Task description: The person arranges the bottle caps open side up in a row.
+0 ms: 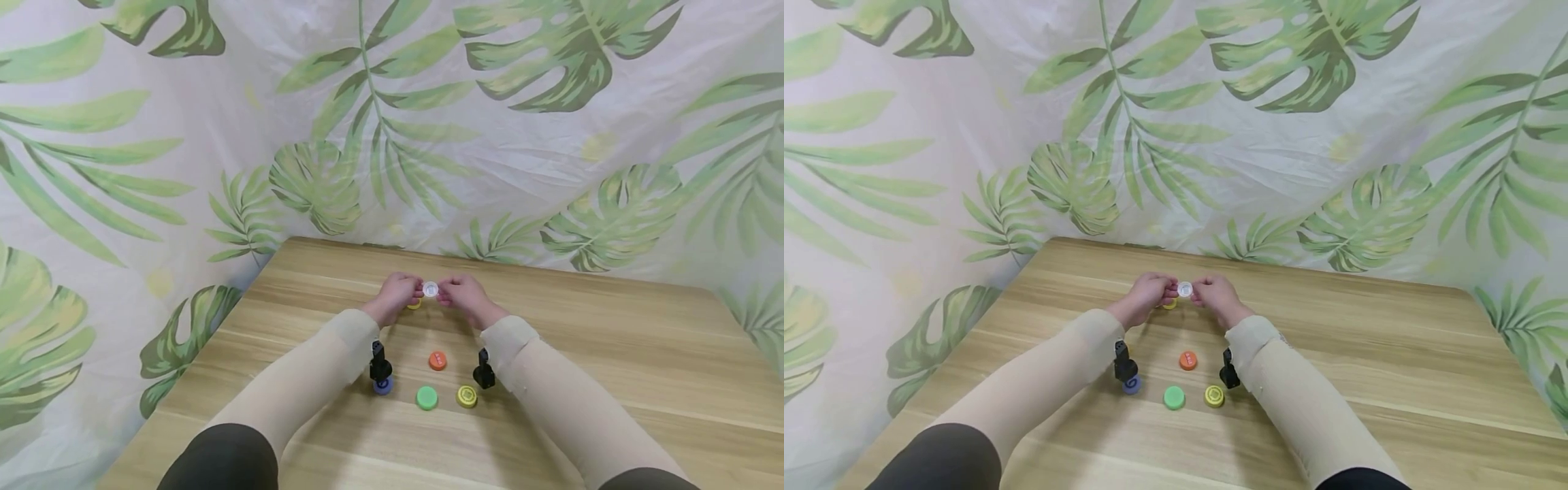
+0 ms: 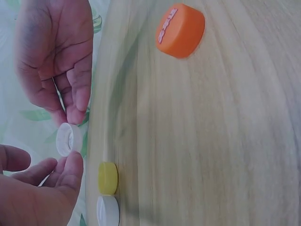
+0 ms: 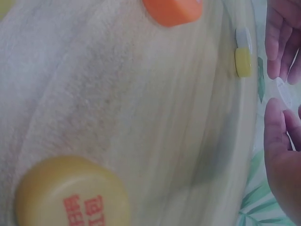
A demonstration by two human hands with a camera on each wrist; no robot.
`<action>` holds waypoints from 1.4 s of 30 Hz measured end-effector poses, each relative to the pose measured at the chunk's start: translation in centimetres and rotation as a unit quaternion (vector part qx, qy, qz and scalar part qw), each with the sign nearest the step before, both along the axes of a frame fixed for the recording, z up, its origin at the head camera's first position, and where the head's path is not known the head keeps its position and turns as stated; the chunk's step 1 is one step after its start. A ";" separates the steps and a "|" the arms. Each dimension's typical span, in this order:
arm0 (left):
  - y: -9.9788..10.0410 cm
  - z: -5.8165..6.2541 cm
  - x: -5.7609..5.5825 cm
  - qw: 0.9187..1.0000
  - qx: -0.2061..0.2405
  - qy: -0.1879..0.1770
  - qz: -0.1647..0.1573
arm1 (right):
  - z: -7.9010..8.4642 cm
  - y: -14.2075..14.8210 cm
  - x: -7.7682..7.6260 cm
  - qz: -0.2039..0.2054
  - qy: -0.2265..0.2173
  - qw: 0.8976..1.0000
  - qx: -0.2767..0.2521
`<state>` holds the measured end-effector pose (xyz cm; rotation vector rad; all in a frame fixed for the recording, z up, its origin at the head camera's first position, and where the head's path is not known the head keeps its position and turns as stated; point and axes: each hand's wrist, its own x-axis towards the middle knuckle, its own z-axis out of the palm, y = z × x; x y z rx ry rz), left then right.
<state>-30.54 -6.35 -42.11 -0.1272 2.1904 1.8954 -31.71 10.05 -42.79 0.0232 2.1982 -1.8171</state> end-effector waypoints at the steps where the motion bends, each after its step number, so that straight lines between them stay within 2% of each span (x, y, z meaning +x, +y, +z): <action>1: 0.0 0.0 0.0 1.000 -0.001 -0.001 0.000 | -0.2 0.1 -0.1 0.001 -0.003 1.000 -0.006; 6: 0.4 -0.1 0.2 1.000 -0.014 0.001 -0.011 | -1.0 0.4 -0.2 0.008 -0.018 0.999 -0.028; 14: 0.8 -0.9 0.9 0.998 -0.059 0.012 -0.036 | -1.8 0.7 0.5 0.027 -0.049 0.998 -0.027; 22: 0.8 -0.7 1.3 0.995 -0.078 0.000 -0.067 | -2.2 0.8 0.6 0.035 -0.077 0.996 -0.014; 30: 0.8 -0.5 1.3 0.991 -0.097 -0.025 -0.083 | -2.4 0.8 0.6 0.030 -0.091 0.995 0.016; 33: 0.8 -0.4 1.1 0.993 -0.093 -0.020 -0.072 | -2.3 0.9 0.5 0.025 -0.088 0.996 0.018; 38: 0.4 0.0 0.3 0.998 -0.054 -0.005 -0.011 | -1.9 0.9 0.2 0.011 -0.079 0.997 0.009; 42: -0.5 0.0 0.0 0.999 -0.036 -0.009 0.015 | -1.5 0.8 0.2 0.014 -0.083 0.996 0.014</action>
